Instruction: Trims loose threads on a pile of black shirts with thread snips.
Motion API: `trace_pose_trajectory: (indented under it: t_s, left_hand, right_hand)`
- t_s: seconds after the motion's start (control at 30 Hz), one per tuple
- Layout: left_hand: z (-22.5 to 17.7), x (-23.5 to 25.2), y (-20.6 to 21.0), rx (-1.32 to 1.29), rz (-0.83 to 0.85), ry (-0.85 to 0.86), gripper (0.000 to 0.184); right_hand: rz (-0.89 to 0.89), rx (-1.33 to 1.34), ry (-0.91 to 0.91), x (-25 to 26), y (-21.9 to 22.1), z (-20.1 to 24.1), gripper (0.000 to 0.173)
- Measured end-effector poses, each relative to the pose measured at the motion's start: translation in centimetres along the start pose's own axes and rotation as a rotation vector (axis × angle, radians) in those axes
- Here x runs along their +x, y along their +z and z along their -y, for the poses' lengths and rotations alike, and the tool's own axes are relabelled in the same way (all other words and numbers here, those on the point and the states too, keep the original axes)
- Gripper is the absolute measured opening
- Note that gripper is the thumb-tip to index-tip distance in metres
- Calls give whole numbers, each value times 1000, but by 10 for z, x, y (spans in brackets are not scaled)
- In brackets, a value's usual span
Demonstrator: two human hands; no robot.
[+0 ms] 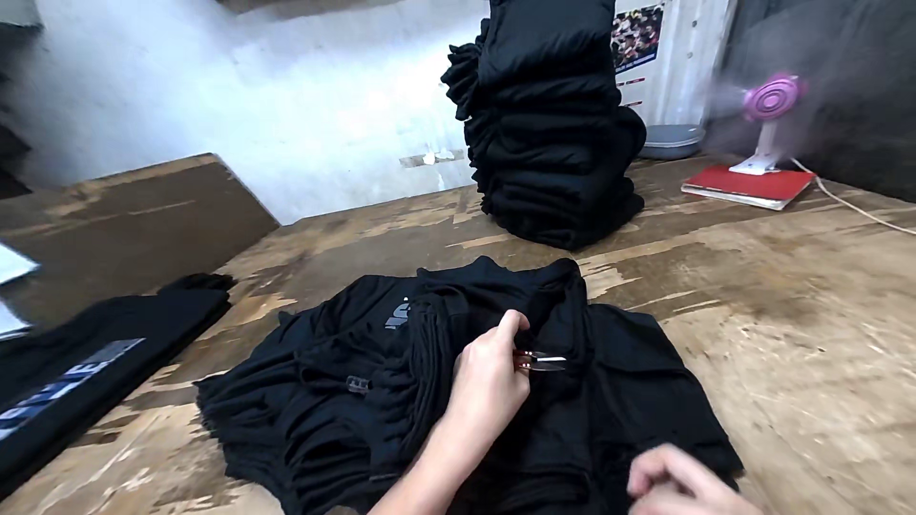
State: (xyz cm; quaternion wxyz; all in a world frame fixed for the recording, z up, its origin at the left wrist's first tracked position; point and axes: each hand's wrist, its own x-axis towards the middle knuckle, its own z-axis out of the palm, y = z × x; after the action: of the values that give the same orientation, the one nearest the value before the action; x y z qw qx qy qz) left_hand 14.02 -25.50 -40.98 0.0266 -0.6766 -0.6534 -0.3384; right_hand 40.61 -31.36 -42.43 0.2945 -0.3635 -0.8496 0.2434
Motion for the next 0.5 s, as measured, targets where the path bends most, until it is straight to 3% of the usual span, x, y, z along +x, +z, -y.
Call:
trace_pose_trajectory:
  t_s: [0.1,0.17,0.3,0.4,0.5]
  left_hand:
    - [4,0,4,-18,-74,64,44]
    - [6,-1,4,-50,-81,99,47]
    - [1,-21,-14,-153,-100,99,44]
    - [-7,-49,-43,-241,-120,161,39]
    - [-15,-74,-60,-372,92,155,31]
  right_hand:
    - [-367,14,-65,18,20,15,29]
    - [-421,-32,-78,32,44,14,34]
    - [-501,238,-67,39,71,3,7]
    - [-434,515,-47,24,49,-1,4]
    - [-124,686,-53,8,21,-13,5]
